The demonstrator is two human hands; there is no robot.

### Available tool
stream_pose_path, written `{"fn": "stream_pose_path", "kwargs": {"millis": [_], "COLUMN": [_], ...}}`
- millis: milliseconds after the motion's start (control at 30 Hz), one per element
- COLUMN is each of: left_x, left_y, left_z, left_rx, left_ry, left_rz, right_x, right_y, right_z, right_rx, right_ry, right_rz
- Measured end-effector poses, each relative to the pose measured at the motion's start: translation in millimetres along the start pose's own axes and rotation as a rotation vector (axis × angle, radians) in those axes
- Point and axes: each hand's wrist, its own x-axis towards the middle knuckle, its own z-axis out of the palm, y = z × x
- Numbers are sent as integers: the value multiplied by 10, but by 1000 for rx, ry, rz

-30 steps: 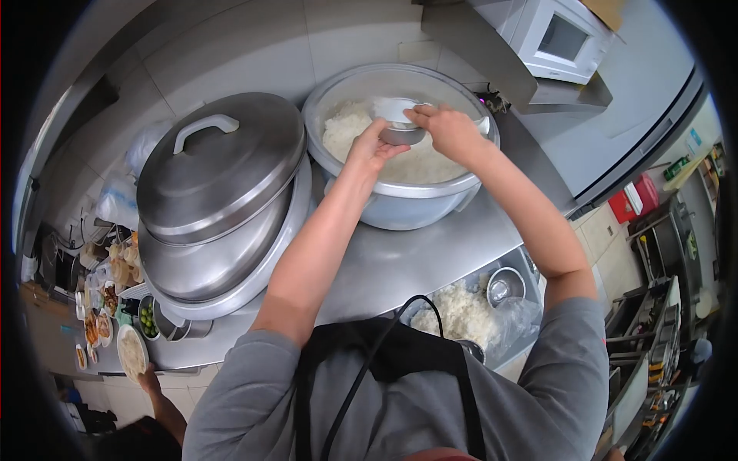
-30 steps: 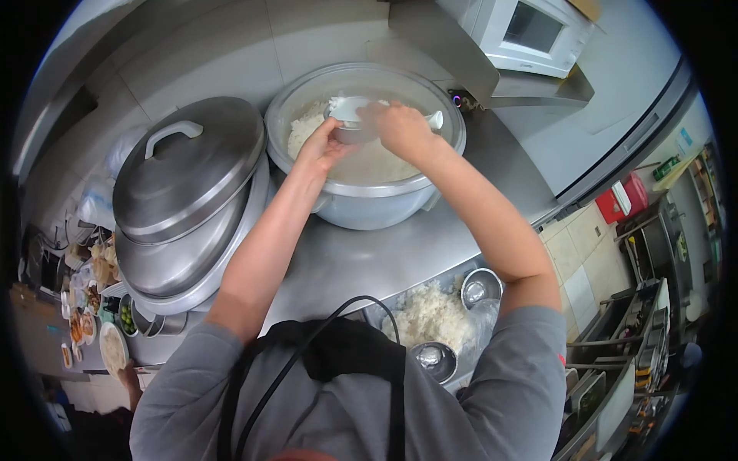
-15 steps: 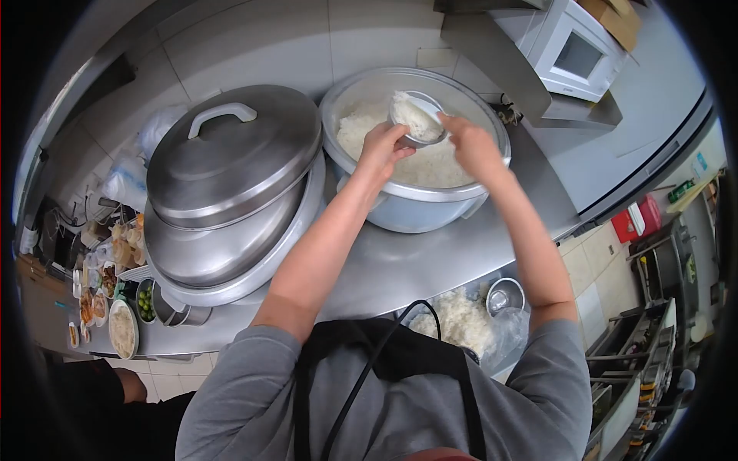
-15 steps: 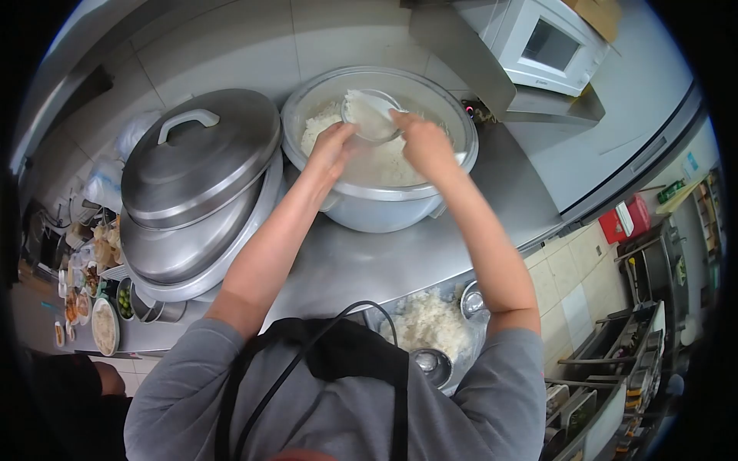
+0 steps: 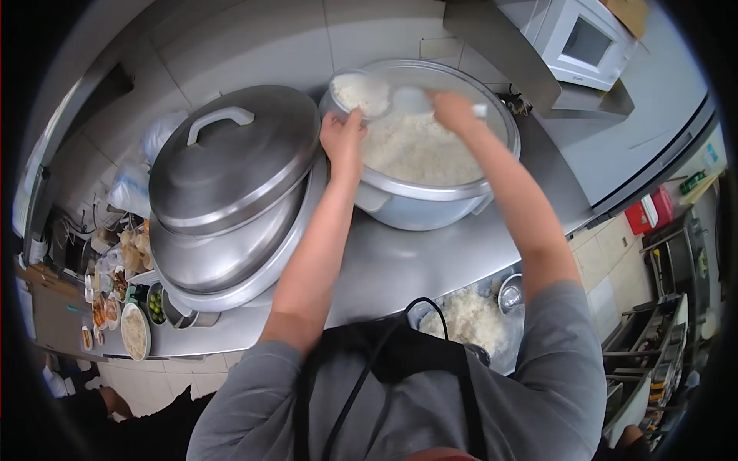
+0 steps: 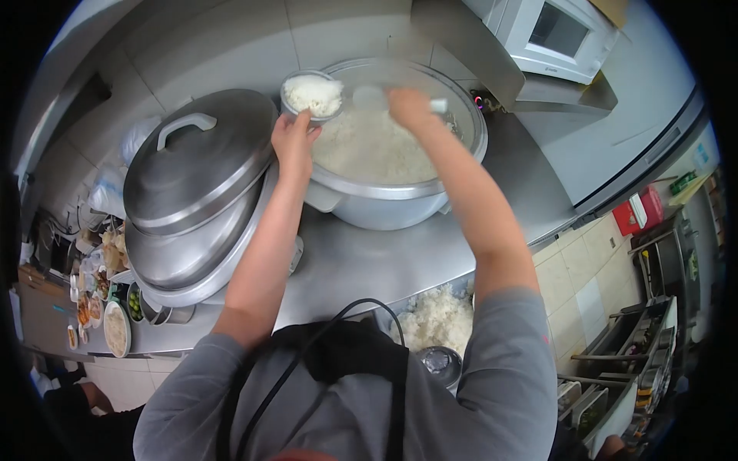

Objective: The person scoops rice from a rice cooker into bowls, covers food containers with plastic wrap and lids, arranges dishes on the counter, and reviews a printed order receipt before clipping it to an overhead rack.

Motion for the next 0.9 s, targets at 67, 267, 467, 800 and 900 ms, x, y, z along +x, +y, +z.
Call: {"fn": "stream_pose_path", "kwargs": {"millis": [67,267,467,800,900], "left_x": [-61,-53,-58,-58,-69], "left_y": [-94,-200,-197,-170,-155], "left_z": [2,3,3,32,33], "left_rx": [77,42,-20,-59,-76], "left_ry": [96,93,99,105,86], "left_rz": [209,345,306,351,344], "right_x": [134,194,57,-246,-405], "right_y": [-193,-615,-740,-976,-908], "right_z": [429,526,434,114,-40], "right_rx": [-96,-86,0,227,308], "right_ry": [-159,-314,-380,-326,-310], "right_rz": [-111,-313,-350,-362,-308]}}
